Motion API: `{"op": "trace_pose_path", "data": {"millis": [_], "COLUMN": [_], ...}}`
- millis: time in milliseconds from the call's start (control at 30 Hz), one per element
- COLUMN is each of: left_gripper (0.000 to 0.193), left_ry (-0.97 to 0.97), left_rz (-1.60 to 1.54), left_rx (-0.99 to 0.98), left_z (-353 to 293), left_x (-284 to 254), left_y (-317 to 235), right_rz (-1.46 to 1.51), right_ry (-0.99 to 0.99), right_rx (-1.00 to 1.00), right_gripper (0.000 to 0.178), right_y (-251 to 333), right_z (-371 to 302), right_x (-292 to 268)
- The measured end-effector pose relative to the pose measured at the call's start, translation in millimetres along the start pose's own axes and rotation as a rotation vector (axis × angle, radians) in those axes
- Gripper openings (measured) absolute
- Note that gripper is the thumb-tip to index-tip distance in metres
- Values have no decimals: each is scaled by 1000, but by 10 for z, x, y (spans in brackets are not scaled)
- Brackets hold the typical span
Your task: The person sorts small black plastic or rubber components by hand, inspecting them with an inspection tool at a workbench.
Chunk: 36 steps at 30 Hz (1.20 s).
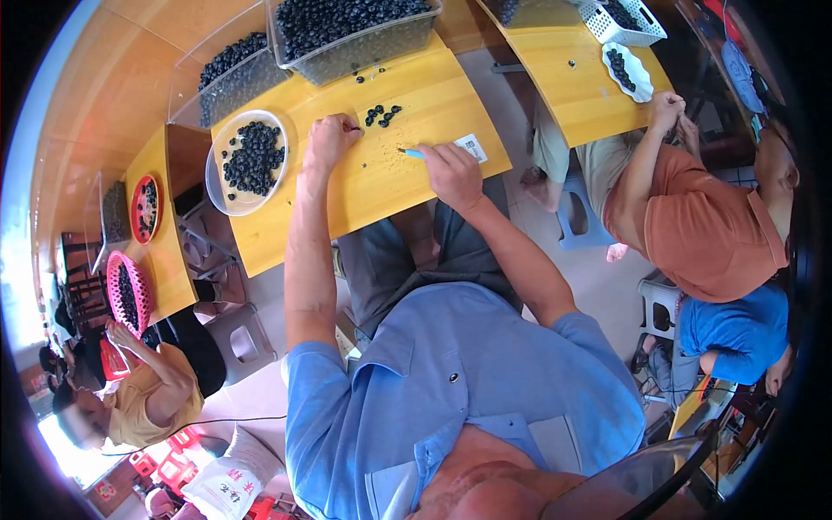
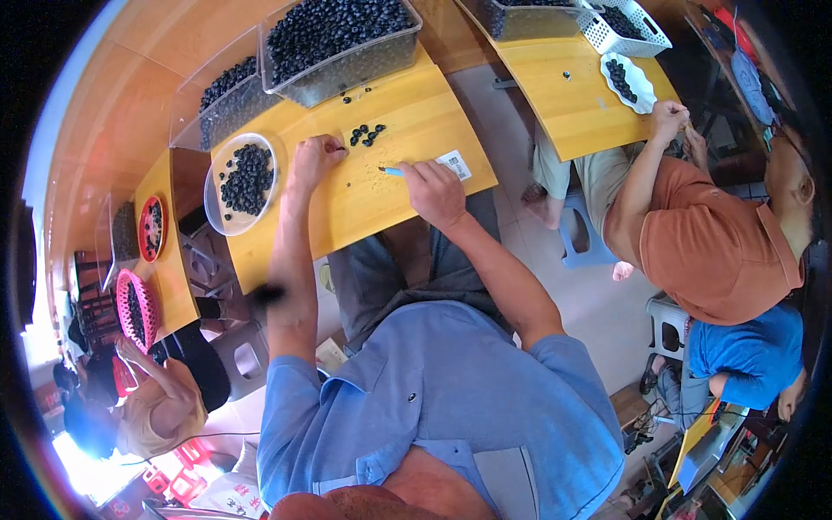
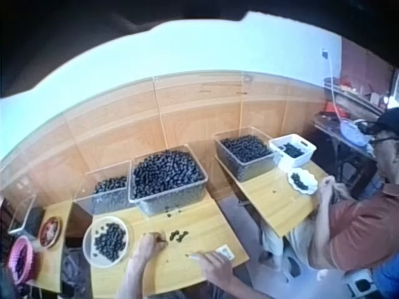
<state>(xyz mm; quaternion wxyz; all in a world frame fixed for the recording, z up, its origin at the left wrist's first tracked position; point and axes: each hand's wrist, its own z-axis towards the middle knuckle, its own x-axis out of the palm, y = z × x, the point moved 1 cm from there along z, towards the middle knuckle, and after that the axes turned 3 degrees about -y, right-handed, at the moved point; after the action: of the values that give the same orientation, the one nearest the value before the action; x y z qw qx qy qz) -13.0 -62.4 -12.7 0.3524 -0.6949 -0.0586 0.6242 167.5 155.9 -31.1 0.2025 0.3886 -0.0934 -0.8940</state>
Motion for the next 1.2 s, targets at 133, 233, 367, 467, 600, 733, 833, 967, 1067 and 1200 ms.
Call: {"op": "trace_pose_path", "data": {"millis": [133, 233, 367, 467, 600, 733, 833, 967, 1067, 1200], "left_gripper": [22, 24, 25, 25, 23, 23, 24, 25, 24, 24], "left_ry": [-121, -180, -232, -238, -223, -207, -197, -189, -180, -165], "left_rz": [-115, -353, -563, -640, -679, -686, -669, -638, -665, -699], "left_rx": [21, -21, -171, -181, -149, -155, -159, -147, -146, -161], "left_z": [-225, -574, -866, -887, -897, -903, -898, -900, -905, -907], "left_x": [78, 315, 603, 701, 684, 660, 656, 663, 684, 695], "left_y": [-184, -393, -488, -477, -503, -530, -543, -519, -484, -496], "right_rz": [-6, -8, 26, 15, -2, -2, -2, -8, -17, -7], "right_ry": [-23, -58, -61, -51, -27, -24, -18, -13, -11, -17], "right_rx": [-4, -14, -19, -48, -57, -70, -69, -75, -81, -66], "right_gripper": [27, 29, 30, 30, 31, 31, 31, 30, 30, 31], "right_y": [-24, -41, -12, -30, -28, -36, -44, -40, -15, -21], "right_z": [-24, -41, -42, -47, -51, -54, -61, -68, -50, -54], "right_x": [1, 11, 14, 25, 18, 30, 35, 31, 17, 11]}}
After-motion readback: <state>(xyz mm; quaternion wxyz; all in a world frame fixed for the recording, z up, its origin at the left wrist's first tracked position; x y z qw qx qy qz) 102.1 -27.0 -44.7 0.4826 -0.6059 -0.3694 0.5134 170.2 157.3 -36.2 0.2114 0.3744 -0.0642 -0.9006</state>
